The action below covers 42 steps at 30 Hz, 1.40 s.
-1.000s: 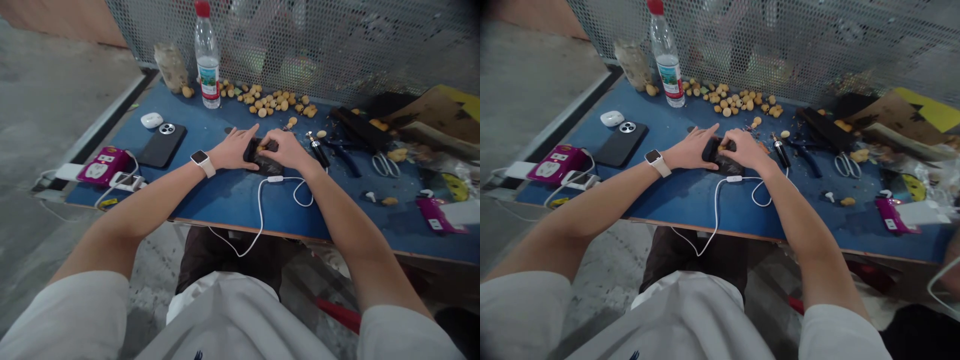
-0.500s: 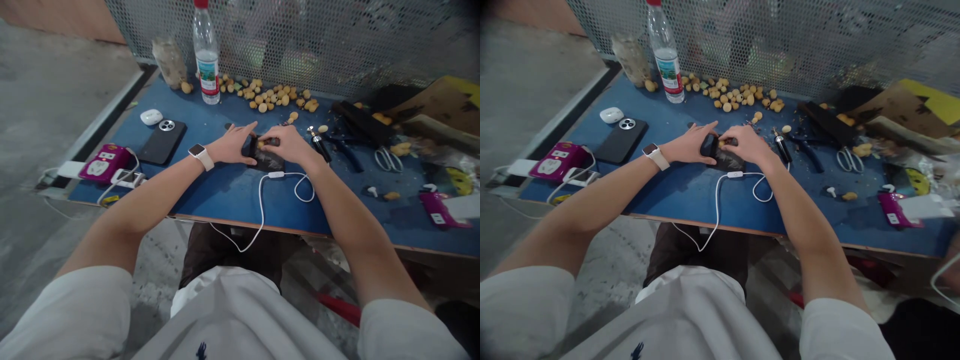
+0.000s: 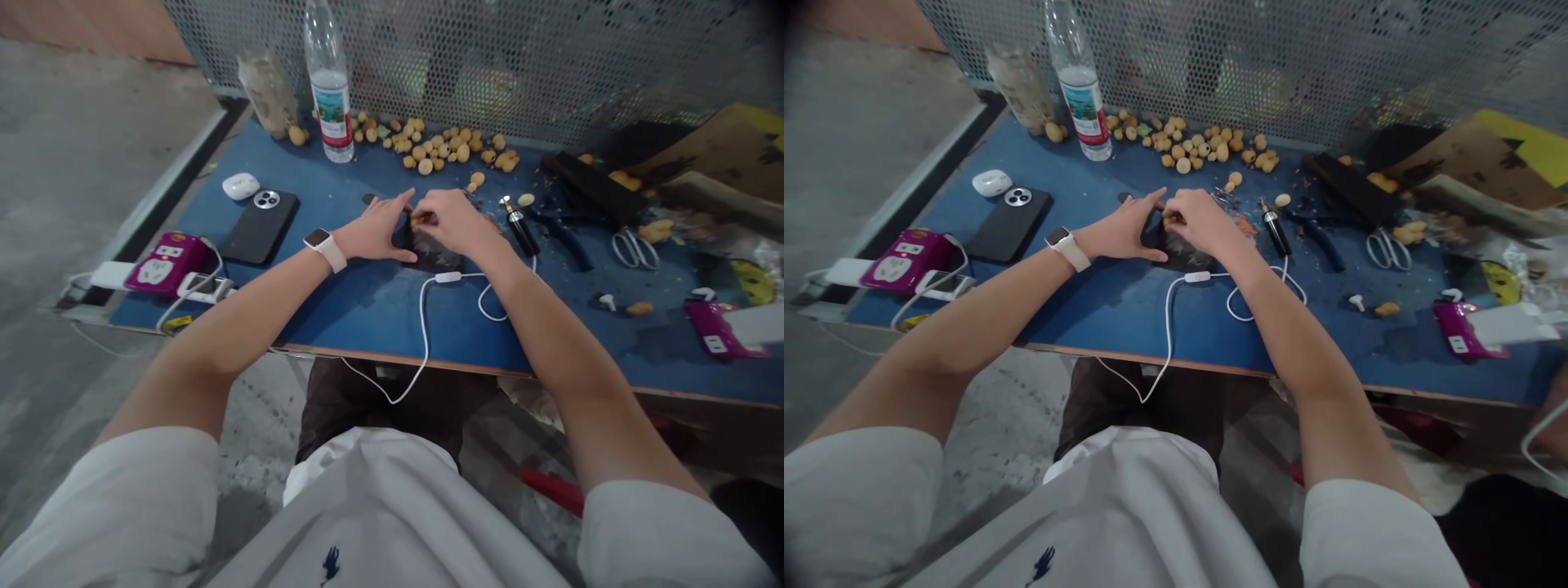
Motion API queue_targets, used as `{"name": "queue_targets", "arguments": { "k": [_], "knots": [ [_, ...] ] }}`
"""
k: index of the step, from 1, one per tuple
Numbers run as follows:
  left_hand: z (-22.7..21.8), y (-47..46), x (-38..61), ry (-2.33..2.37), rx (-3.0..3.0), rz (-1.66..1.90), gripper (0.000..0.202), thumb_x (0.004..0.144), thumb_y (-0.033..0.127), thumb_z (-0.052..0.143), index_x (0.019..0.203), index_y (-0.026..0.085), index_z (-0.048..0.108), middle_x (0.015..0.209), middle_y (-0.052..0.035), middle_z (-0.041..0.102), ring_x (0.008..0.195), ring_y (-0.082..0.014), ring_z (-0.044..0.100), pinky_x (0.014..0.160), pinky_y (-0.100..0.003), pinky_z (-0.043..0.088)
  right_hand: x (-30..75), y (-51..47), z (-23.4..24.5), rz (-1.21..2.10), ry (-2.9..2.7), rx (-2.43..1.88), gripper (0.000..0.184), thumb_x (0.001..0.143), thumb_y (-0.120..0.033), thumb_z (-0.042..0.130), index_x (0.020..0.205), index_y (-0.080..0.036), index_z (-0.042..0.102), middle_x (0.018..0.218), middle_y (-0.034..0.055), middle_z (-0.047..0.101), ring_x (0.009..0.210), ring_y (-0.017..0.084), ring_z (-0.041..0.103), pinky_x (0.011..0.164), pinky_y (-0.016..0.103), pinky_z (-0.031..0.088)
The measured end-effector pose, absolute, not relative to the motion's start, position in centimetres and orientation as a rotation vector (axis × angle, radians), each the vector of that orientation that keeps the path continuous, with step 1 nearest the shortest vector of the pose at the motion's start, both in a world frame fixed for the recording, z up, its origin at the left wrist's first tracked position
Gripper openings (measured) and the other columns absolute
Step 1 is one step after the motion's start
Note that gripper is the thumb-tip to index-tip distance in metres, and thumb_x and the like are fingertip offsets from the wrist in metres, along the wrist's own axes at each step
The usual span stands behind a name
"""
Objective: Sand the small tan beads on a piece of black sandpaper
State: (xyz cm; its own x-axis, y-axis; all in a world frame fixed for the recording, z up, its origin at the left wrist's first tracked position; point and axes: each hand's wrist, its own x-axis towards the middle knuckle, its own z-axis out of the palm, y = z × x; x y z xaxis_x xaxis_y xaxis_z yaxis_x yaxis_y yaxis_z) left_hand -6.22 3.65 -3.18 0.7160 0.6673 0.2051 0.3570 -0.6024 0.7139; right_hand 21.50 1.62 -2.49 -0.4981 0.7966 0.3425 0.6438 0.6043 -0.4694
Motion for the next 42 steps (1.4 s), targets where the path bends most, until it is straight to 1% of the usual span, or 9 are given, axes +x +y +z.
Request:
{"name": "queue_targets", "arguments": {
  "k": [3,7,13,18,23,29,34,38,42],
  "knots": [
    [-3.1,3.6,-6.2,0.772,2.243,0.631,0.151,0.081,0.085,0.114,0.198,0.014,0.050,0.186,-0.0341,0.068,0.189,-0.0628,0.045,0.160,-0.077,0.017,21.3,2.0,-2.5,0.356,-2.295,-1.153,0.021,0.111,-0.055,0.097,0.111,-0.034,0.097,0.112,0.0133,0.085,0.114,0.044,0.083,0.114,0.074,0.071],
    [-3.4,3.9,-6.2,0.750,2.241,0.621,0.158,0.079,0.092,0.113,0.199,0.013,0.047,0.181,-0.0341,0.072,0.188,-0.0644,0.047,0.160,-0.079,0.016,21.0,1.1,-1.7,0.405,-2.398,-1.215,0.013,0.109,-0.043,0.099,0.111,-0.030,0.097,0.113,0.0135,0.086,0.111,0.044,0.085,0.113,0.073,0.071],
    [-4.3,5.1,-6.3,0.689,2.404,0.567,0.163,0.082,0.113,0.095,0.202,0.016,0.042,0.198,-0.0351,0.058,0.189,-0.0651,0.047,0.159,-0.080,0.024,20.4,0.5,-0.6,0.312,-2.348,-1.371,0.025,0.115,-0.048,0.091,0.129,-0.028,0.098,0.137,0.0207,0.088,0.131,0.051,0.083,0.124,0.076,0.065],
    [-4.3,5.1,-6.3,0.711,2.482,0.498,0.173,0.079,0.122,0.085,0.205,0.014,0.037,0.193,-0.0368,0.064,0.188,-0.0667,0.050,0.158,-0.086,0.025,20.5,-0.1,0.0,0.393,-2.429,-1.297,0.024,0.113,-0.048,0.091,0.125,-0.030,0.100,0.118,0.0150,0.090,0.117,0.044,0.084,0.112,0.067,0.071],
    [-4.3,5.2,-6.2,0.683,2.499,0.531,0.169,0.081,0.124,0.080,0.204,0.017,0.038,0.202,-0.0356,0.053,0.192,-0.0645,0.045,0.159,-0.081,0.028,20.4,0.2,-0.1,0.268,-2.374,-1.340,0.021,0.117,-0.043,0.085,0.125,-0.030,0.099,0.126,0.0176,0.089,0.120,0.045,0.082,0.114,0.067,0.069],
    [-4.4,5.1,-6.1,0.678,2.499,0.528,0.169,0.082,0.126,0.078,0.203,0.014,0.040,0.195,-0.0381,0.061,0.188,-0.0670,0.050,0.156,-0.084,0.032,20.4,0.0,0.0,0.324,-2.459,-1.332,0.024,0.118,-0.050,0.088,0.125,-0.029,0.098,0.120,0.0161,0.088,0.119,0.045,0.083,0.112,0.065,0.068],
    [-4.0,4.9,-6.0,0.690,2.509,0.524,0.171,0.080,0.128,0.076,0.203,0.015,0.041,0.201,-0.0378,0.053,0.190,-0.0671,0.046,0.158,-0.084,0.029,20.3,0.3,0.1,0.256,-2.404,-1.375,0.029,0.117,-0.054,0.087,0.130,-0.029,0.098,0.129,0.0203,0.089,0.122,0.049,0.082,0.113,0.071,0.067],
    [-4.0,4.9,-6.1,0.679,2.512,0.513,0.170,0.083,0.127,0.075,0.203,0.013,0.040,0.196,-0.0379,0.060,0.188,-0.0671,0.049,0.157,-0.084,0.029,20.2,0.1,0.4,0.318,-2.470,-1.369,0.021,0.116,-0.047,0.087,0.124,-0.031,0.099,0.122,0.0167,0.090,0.116,0.046,0.084,0.110,0.068,0.065],
    [-4.2,5.2,-6.2,0.647,2.508,0.565,0.169,0.080,0.126,0.081,0.203,0.016,0.042,0.200,-0.0361,0.056,0.188,-0.0661,0.049,0.157,-0.083,0.030,20.2,0.3,0.5,0.198,-2.452,-1.403,0.026,0.118,-0.045,0.082,0.131,-0.029,0.098,0.128,0.0198,0.090,0.123,0.049,0.082,0.113,0.069,0.065]
  ]
}}
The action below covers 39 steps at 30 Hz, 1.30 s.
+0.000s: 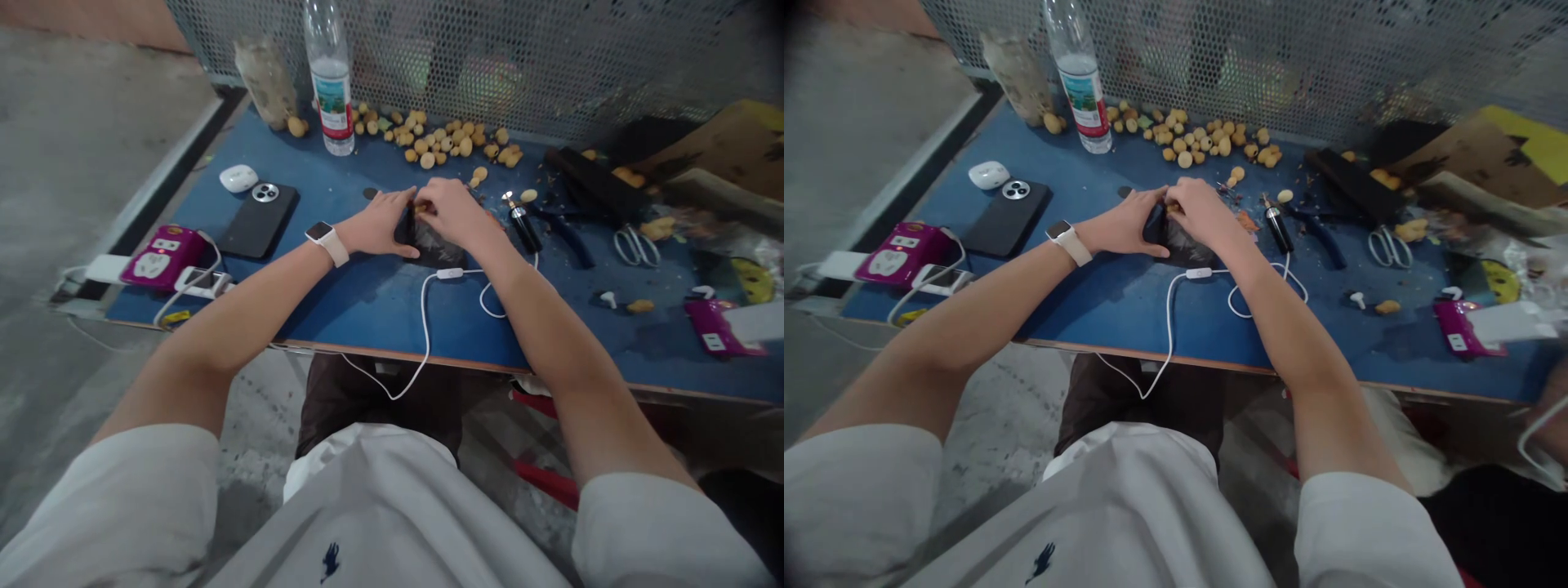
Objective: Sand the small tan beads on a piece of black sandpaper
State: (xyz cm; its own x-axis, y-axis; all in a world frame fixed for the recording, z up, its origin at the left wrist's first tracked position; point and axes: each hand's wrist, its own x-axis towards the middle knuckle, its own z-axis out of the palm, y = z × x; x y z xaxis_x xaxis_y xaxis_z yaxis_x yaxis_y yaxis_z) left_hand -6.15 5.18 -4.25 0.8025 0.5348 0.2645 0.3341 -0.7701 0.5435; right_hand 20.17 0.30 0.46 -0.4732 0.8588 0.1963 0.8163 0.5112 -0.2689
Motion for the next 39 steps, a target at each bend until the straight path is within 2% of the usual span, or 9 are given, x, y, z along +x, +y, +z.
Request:
{"name": "queue_targets", "arguments": {
  "k": [5,10,16,20,24,28,32,39],
  "knots": [
    [-4.3,5.3,-6.1,0.677,2.513,0.510,0.165,0.085,0.125,0.076,0.203,0.015,0.041,0.200,-0.0368,0.055,0.191,-0.0667,0.045,0.158,-0.085,0.028,20.2,0.3,0.5,0.215,-2.525,-1.384,0.022,0.117,-0.043,0.085,0.129,-0.031,0.098,0.126,0.0177,0.089,0.118,0.047,0.081,0.109,0.065,0.065],
    [-4.3,5.5,-6.2,0.697,2.528,0.483,0.172,0.076,0.126,0.083,0.201,0.015,0.044,0.203,-0.0369,0.051,0.189,-0.0672,0.046,0.159,-0.083,0.030,19.6,0.0,0.7,0.173,-2.472,-1.449,0.027,0.122,-0.035,0.072,0.131,-0.026,0.096,0.135,0.0214,0.087,0.126,0.047,0.081,0.114,0.065,0.063],
    [-4.2,5.2,-6.0,0.698,2.508,0.497,0.166,0.080,0.126,0.080,0.201,0.018,0.045,0.201,-0.0352,0.055,0.189,-0.0664,0.046,0.158,-0.084,0.030,19.8,-0.1,0.7,0.267,-2.514,-1.393,0.024,0.119,-0.043,0.079,0.129,-0.029,0.096,0.129,0.0189,0.088,0.123,0.048,0.082,0.114,0.068,0.065],
    [-3.7,4.8,-5.8,0.678,2.494,0.549,0.164,0.075,0.127,0.082,0.197,0.022,0.053,0.194,-0.0321,0.064,0.183,-0.0661,0.054,0.157,-0.084,0.034,19.8,-0.2,0.7,0.235,-2.448,-1.401,0.029,0.119,-0.048,0.081,0.136,-0.031,0.097,0.132,0.0201,0.088,0.129,0.051,0.080,0.117,0.071,0.065],
    [-3.4,4.6,-5.8,0.664,2.484,0.567,0.167,0.071,0.129,0.082,0.195,0.020,0.056,0.186,-0.0319,0.071,0.179,-0.0674,0.058,0.156,-0.084,0.036,19.7,-0.5,1.4,0.346,-2.528,-1.345,0.032,0.117,-0.054,0.085,0.134,-0.031,0.099,0.123,0.0182,0.089,0.122,0.049,0.081,0.114,0.069,0.066],
    [-3.4,4.7,-5.9,0.704,2.515,0.494,0.168,0.073,0.128,0.081,0.196,0.016,0.055,0.186,-0.0347,0.069,0.180,-0.0699,0.055,0.156,-0.088,0.032,19.5,-0.8,1.7,0.297,-2.491,-1.370,0.032,0.118,-0.055,0.083,0.133,-0.032,0.098,0.128,0.0197,0.089,0.127,0.049,0.080,0.117,0.069,0.065],
    [-3.5,4.7,-5.9,0.751,2.513,0.468,0.168,0.077,0.128,0.078,0.199,0.016,0.051,0.190,-0.0350,0.066,0.185,-0.0690,0.051,0.158,-0.087,0.028,19.6,-0.9,1.5,0.346,-2.528,-1.347,0.029,0.117,-0.053,0.085,0.129,-0.031,0.099,0.123,0.0179,0.089,0.125,0.048,0.081,0.116,0.067,0.065],
    [-3.6,4.6,-5.9,0.709,2.502,0.513,0.170,0.072,0.130,0.079,0.197,0.019,0.053,0.191,-0.0349,0.065,0.181,-0.0695,0.054,0.156,-0.087,0.032,19.8,-0.5,0.8,0.281,-2.460,-1.340,0.030,0.118,-0.055,0.084,0.133,-0.032,0.098,0.123,0.0173,0.087,0.124,0.047,0.080,0.114,0.067,0.066]
  ]
}}
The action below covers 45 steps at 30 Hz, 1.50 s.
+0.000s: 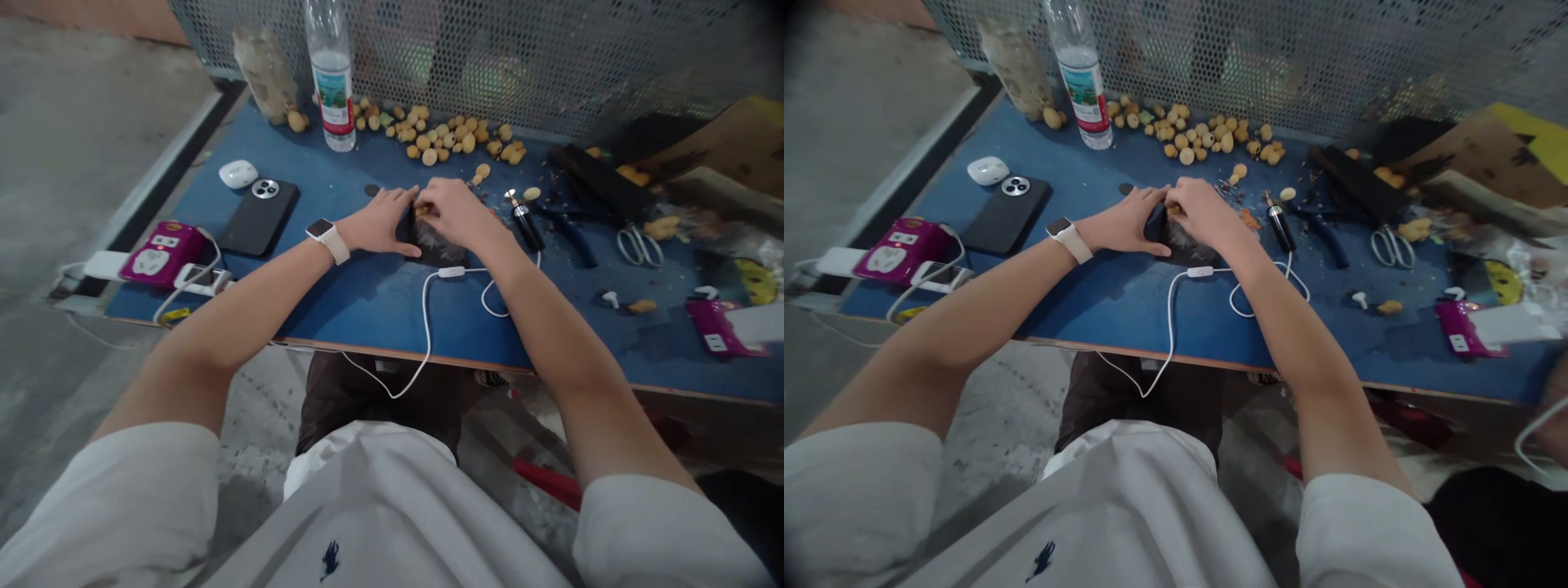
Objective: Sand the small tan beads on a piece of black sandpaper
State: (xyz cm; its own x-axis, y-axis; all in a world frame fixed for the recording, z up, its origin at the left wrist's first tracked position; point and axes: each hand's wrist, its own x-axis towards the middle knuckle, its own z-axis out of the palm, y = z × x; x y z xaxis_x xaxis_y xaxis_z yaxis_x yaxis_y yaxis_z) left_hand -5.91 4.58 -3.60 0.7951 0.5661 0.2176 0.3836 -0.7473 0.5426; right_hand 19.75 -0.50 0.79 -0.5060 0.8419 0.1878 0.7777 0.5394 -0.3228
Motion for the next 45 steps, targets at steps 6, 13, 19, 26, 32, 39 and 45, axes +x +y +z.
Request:
{"name": "queue_targets", "arguments": {
  "k": [6,13,19,26,32,39,45],
  "knots": [
    [-3.7,4.8,-5.9,0.659,2.494,0.542,0.169,0.070,0.130,0.081,0.197,0.021,0.055,0.191,-0.0325,0.066,0.180,-0.0684,0.055,0.156,-0.085,0.035,19.6,-0.3,0.7,0.287,-2.505,-1.330,0.029,0.122,-0.052,0.077,0.129,-0.032,0.097,0.122,0.0177,0.086,0.123,0.047,0.081,0.117,0.067,0.067],
    [-3.3,4.5,-6.0,0.681,2.480,0.517,0.171,0.074,0.128,0.079,0.203,0.022,0.044,0.198,-0.0313,0.059,0.189,-0.0672,0.045,0.158,-0.085,0.031,20.1,-0.6,-0.5,0.456,-2.201,-1.290,0.049,0.114,-0.069,0.089,0.149,-0.035,0.089,0.143,0.0183,0.089,0.133,0.047,0.084,0.119,0.071,0.072],
    [-3.5,4.5,-6.0,0.708,2.468,0.497,0.172,0.072,0.124,0.084,0.203,0.020,0.043,0.186,-0.0317,0.069,0.182,-0.0662,0.053,0.156,-0.086,0.033,21.6,-1.4,-0.5,0.789,-1.788,-1.081,0.076,0.089,-0.095,0.102,0.140,-0.040,0.088,0.137,0.0129,0.091,0.141,0.047,0.084,0.123,0.072,0.073],
    [-3.2,4.1,-6.1,0.695,2.480,0.518,0.166,0.074,0.121,0.086,0.202,0.023,0.047,0.180,-0.0271,0.075,0.176,-0.0654,0.059,0.156,-0.087,0.033,21.0,-2.4,1.1,0.882,-1.679,-1.044,0.090,0.085,-0.116,0.086,0.132,-0.039,0.090,0.129,0.0119,0.090,0.130,0.043,0.090,0.109,0.061,0.078],
    [-3.5,3.2,-5.7,0.749,2.473,0.511,0.168,0.079,0.117,0.086,0.207,0.019,0.037,0.183,-0.0311,0.070,0.180,-0.0688,0.052,0.158,-0.094,0.022,20.9,-2.8,1.6,0.902,-1.666,-1.047,0.094,0.086,-0.120,0.079,0.132,-0.038,0.087,0.128,0.0110,0.088,0.132,0.043,0.089,0.102,0.056,0.077],
    [-4.5,2.7,-5.0,0.781,2.471,0.549,0.166,0.081,0.121,0.083,0.203,0.016,0.041,0.193,-0.0345,0.060,0.187,-0.0724,0.042,0.158,-0.095,0.016,21.7,-2.2,0.4,1.049,-1.591,-0.994,0.089,0.085,-0.106,0.091,0.143,-0.041,0.078,0.148,0.0083,0.090,0.133,0.041,0.087,0.118,0.063,0.072],
    [-4.4,2.7,-5.1,0.771,2.480,0.564,0.161,0.080,0.121,0.082,0.200,0.019,0.048,0.192,-0.0323,0.063,0.185,-0.0711,0.047,0.158,-0.095,0.019,21.7,-2.4,0.7,0.964,-1.696,-1.080,0.076,0.090,-0.104,0.091,0.131,-0.042,0.082,0.137,0.0100,0.091,0.121,0.040,0.086,0.103,0.061,0.075]
  ]
}}
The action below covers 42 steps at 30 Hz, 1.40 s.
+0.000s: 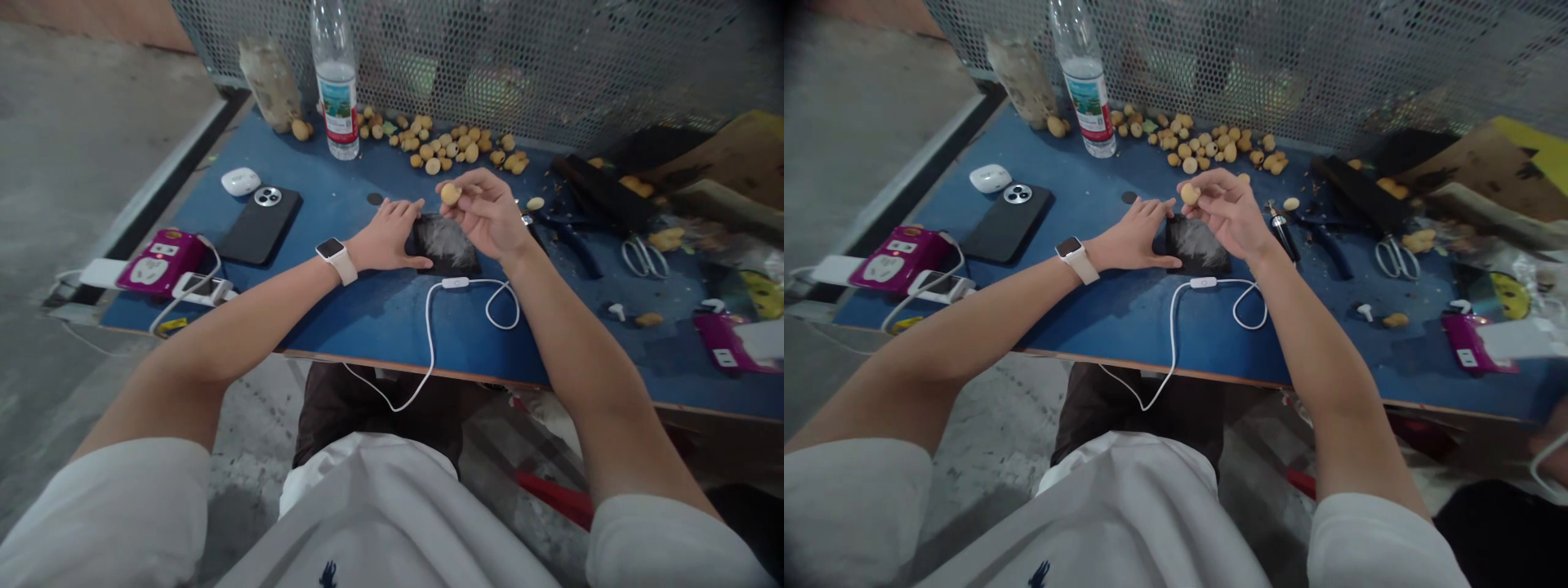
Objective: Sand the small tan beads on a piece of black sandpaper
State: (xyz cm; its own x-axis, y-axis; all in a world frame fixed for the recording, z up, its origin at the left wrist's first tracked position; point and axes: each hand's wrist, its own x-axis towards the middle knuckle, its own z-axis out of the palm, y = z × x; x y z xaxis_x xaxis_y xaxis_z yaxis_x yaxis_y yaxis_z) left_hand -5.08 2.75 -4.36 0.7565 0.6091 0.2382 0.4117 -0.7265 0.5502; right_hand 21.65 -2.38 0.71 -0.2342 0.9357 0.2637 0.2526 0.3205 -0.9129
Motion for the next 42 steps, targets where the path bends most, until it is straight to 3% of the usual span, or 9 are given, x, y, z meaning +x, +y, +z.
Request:
{"name": "queue_targets", "arguments": {
  "k": [7,10,13,16,21,28,32,36,42],
  "knots": [
    [-4.1,2.1,-5.0,0.833,2.492,0.546,0.157,0.085,0.113,0.086,0.200,0.013,0.044,0.195,-0.0356,0.059,0.187,-0.0691,0.046,0.159,-0.090,0.022,21.6,-1.1,-1.1,1.004,-1.556,-0.932,0.079,0.075,-0.098,0.113,0.114,-0.037,0.082,0.122,0.0054,0.088,0.110,0.032,0.088,0.109,0.057,0.081],
    [-3.8,1.8,-4.9,0.861,2.497,0.538,0.153,0.087,0.105,0.090,0.201,0.014,0.043,0.196,-0.0346,0.059,0.187,-0.0669,0.047,0.160,-0.087,0.024,21.7,-0.5,-1.9,0.952,-1.601,-0.977,0.073,0.078,-0.093,0.115,0.114,-0.037,0.085,0.116,0.0050,0.086,0.110,0.034,0.088,0.111,0.060,0.081],
    [-3.3,1.6,-5.0,0.888,2.497,0.509,0.149,0.089,0.099,0.092,0.201,0.014,0.043,0.198,-0.0334,0.057,0.190,-0.0646,0.046,0.162,-0.085,0.024,21.8,-0.6,-2.2,0.830,-1.770,-1.057,0.058,0.090,-0.081,0.111,0.119,-0.036,0.089,0.114,0.0062,0.088,0.114,0.036,0.087,0.111,0.061,0.080],
    [-2.8,1.7,-5.4,0.893,2.498,0.451,0.143,0.093,0.099,0.087,0.201,0.016,0.045,0.200,-0.0324,0.056,0.190,-0.0634,0.046,0.162,-0.083,0.024,22.2,-1.2,-1.9,0.703,-2.009,-1.109,0.036,0.098,-0.063,0.104,0.117,-0.035,0.093,0.115,0.0072,0.091,0.104,0.035,0.085,0.104,0.061,0.079],
    [-2.6,2.1,-5.8,0.859,2.512,0.432,0.143,0.091,0.094,0.092,0.201,0.016,0.044,0.196,-0.0320,0.061,0.187,-0.0632,0.052,0.161,-0.084,0.023,23.3,-1.8,-1.0,0.569,-2.211,-1.127,0.019,0.096,-0.043,0.100,0.110,-0.032,0.093,0.115,0.0083,0.091,0.094,0.033,0.084,0.097,0.060,0.078],
    [-2.7,2.1,-5.7,0.834,2.515,0.433,0.145,0.091,0.095,0.091,0.202,0.017,0.043,0.196,-0.0324,0.061,0.186,-0.0644,0.052,0.160,-0.087,0.023,23.0,-2.2,-0.5,0.469,-2.268,-1.063,0.009,0.106,-0.043,0.095,0.110,-0.034,0.096,0.122,0.0100,0.093,0.113,0.039,0.088,0.107,0.065,0.079],
    [-2.7,2.0,-5.8,0.858,2.530,0.434,0.145,0.090,0.100,0.089,0.202,0.019,0.044,0.202,-0.0313,0.055,0.190,-0.0646,0.046,0.161,-0.088,0.019,22.8,-1.9,-0.9,0.487,-2.256,-1.067,0.020,0.110,-0.045,0.093,0.125,-0.035,0.100,0.135,0.0110,0.095,0.118,0.040,0.090,0.113,0.070,0.078],
    [-2.8,2.0,-5.7,0.879,2.530,0.442,0.143,0.089,0.098,0.090,0.201,0.022,0.045,0.203,-0.0287,0.055,0.192,-0.0648,0.043,0.160,-0.091,0.016,23.1,-0.5,-1.4,0.459,-2.275,-1.113,0.023,0.111,-0.048,0.095,0.130,-0.035,0.101,0.133,0.0117,0.096,0.116,0.042,0.091,0.116,0.076,0.077],
    [-2.9,2.3,-5.6,0.889,2.509,0.452,0.146,0.084,0.098,0.094,0.201,0.024,0.048,0.204,-0.0273,0.055,0.192,-0.0647,0.045,0.161,-0.089,0.020,23.0,0.4,-1.4,0.426,-2.317,-1.110,0.032,0.113,-0.051,0.098,0.142,-0.039,0.099,0.143,0.0132,0.093,0.124,0.044,0.090,0.124,0.079,0.076]
  ]
}}
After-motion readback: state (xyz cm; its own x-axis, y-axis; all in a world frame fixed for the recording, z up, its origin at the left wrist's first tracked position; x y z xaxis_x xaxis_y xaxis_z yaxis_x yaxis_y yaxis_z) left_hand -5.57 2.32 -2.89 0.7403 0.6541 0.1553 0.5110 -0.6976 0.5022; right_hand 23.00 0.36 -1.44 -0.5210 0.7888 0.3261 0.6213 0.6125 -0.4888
